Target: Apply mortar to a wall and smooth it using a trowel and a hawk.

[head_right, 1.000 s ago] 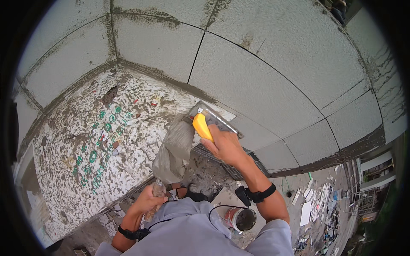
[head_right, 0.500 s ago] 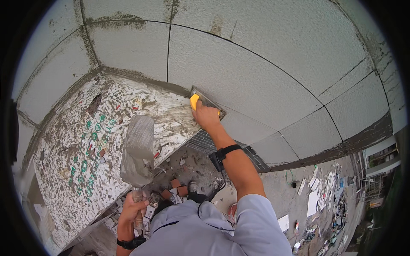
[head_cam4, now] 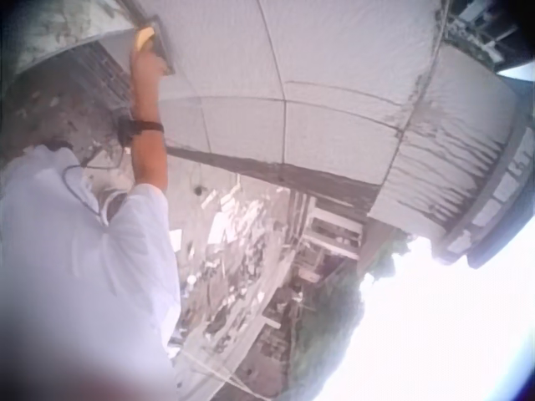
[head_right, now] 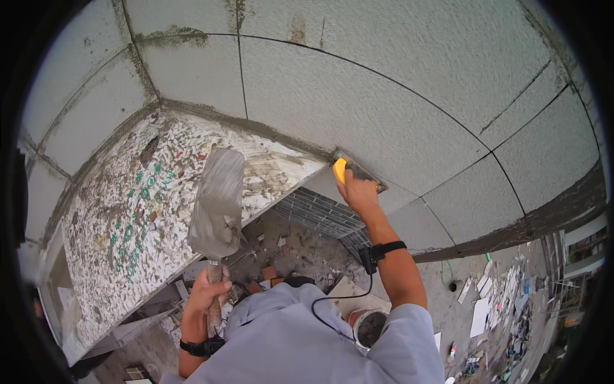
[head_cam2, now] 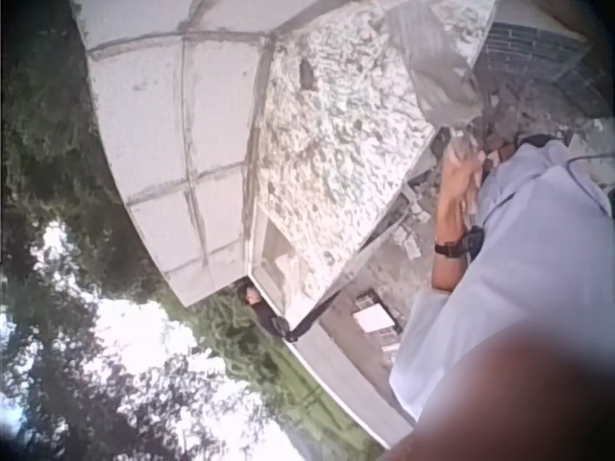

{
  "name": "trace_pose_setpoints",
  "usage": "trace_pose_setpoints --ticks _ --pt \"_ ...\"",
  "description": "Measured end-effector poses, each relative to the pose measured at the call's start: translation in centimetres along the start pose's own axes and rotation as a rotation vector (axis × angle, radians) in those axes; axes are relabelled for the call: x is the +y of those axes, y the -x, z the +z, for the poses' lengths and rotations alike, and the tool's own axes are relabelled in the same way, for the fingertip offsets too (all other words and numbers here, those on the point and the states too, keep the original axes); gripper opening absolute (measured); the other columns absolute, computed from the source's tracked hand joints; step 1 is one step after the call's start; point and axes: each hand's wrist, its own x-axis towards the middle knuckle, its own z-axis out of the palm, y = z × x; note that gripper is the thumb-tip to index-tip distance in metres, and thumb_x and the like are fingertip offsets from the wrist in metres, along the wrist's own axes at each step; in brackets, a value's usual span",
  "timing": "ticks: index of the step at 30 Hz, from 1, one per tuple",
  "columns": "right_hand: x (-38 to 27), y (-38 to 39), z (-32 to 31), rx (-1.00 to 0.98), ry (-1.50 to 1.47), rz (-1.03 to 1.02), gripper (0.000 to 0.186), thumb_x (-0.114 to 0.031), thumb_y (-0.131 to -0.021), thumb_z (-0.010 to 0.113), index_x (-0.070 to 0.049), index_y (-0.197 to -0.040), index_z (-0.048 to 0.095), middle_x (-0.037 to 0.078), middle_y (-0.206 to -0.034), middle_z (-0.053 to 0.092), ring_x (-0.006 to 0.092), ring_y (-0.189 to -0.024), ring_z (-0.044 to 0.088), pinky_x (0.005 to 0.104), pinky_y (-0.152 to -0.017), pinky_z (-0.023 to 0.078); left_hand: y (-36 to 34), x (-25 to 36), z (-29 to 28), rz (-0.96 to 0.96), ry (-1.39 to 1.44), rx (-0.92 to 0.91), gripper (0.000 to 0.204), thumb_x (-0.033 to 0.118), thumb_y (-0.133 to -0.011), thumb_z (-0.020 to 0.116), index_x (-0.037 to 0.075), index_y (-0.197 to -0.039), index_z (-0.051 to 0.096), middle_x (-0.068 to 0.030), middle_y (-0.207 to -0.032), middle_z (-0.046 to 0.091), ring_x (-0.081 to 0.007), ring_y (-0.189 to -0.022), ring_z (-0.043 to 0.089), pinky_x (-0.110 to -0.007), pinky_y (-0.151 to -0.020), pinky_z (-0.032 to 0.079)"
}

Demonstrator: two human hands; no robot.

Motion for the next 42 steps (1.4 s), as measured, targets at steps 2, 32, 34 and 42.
trace_pose_setpoints --ticks 2,32,34,42 --pt "1.1 1.8 -0.5 0.051 -0.029 0.048 0.034 -0.038 -0.091 0.059 -0.006 -0.097 0.048 0.013 -0.064 0.065 0.0338 -0.056 0.066 0.0469 -0.05 0.048 -0.1 0.0 0.1 -0.031 0.049 -0.044 0.027 0.009 -0.079 0.073 0.002 -0.095 0.052 -0.0012 -0.063 0.05 -0.0096 -0.044 0.048 -0.025 -0.04 0.038" --pt "-32.8 1.5 -25.5 -0.332 -1.036 -0.349 0.034 -0.031 -0.093 0.058 -0.001 -0.109 0.052 0.009 -0.078 0.056 0.0212 -0.069 0.057 0.0368 -0.062 0.044 6.7 4.7 -18.4 -0.039 0.265 -0.222 0.021 0.008 -0.081 0.07 0.002 -0.089 0.052 -0.0013 -0.064 0.052 -0.0087 -0.043 0.048 -0.024 -0.039 0.036" --pt "-35.3 -0.6 -26.7 -0.285 -0.586 -0.717 0.038 -0.035 -0.092 0.06 -0.001 -0.108 0.05 0.015 -0.078 0.056 0.0347 -0.07 0.056 0.0428 -0.065 0.043 7.6 4.4 -19.3 -0.009 0.275 -0.23 0.022 0.007 -0.082 0.07 0.001 -0.095 0.054 -0.0016 -0.068 0.054 -0.0083 -0.046 0.049 -0.024 -0.041 0.038" --pt "-41.5 -5.5 -25.2 -0.458 -0.503 -0.841 0.038 -0.036 -0.093 0.059 -0.004 -0.11 0.049 0.02 -0.072 0.057 0.0426 -0.069 0.056 0.0482 -0.062 0.042 9.8 4.7 -20.9 0.033 -0.046 -0.078 0.021 0.009 -0.08 0.071 0.001 -0.09 0.054 -0.0001 -0.06 0.053 -0.0084 -0.051 0.051 -0.025 -0.047 0.041"
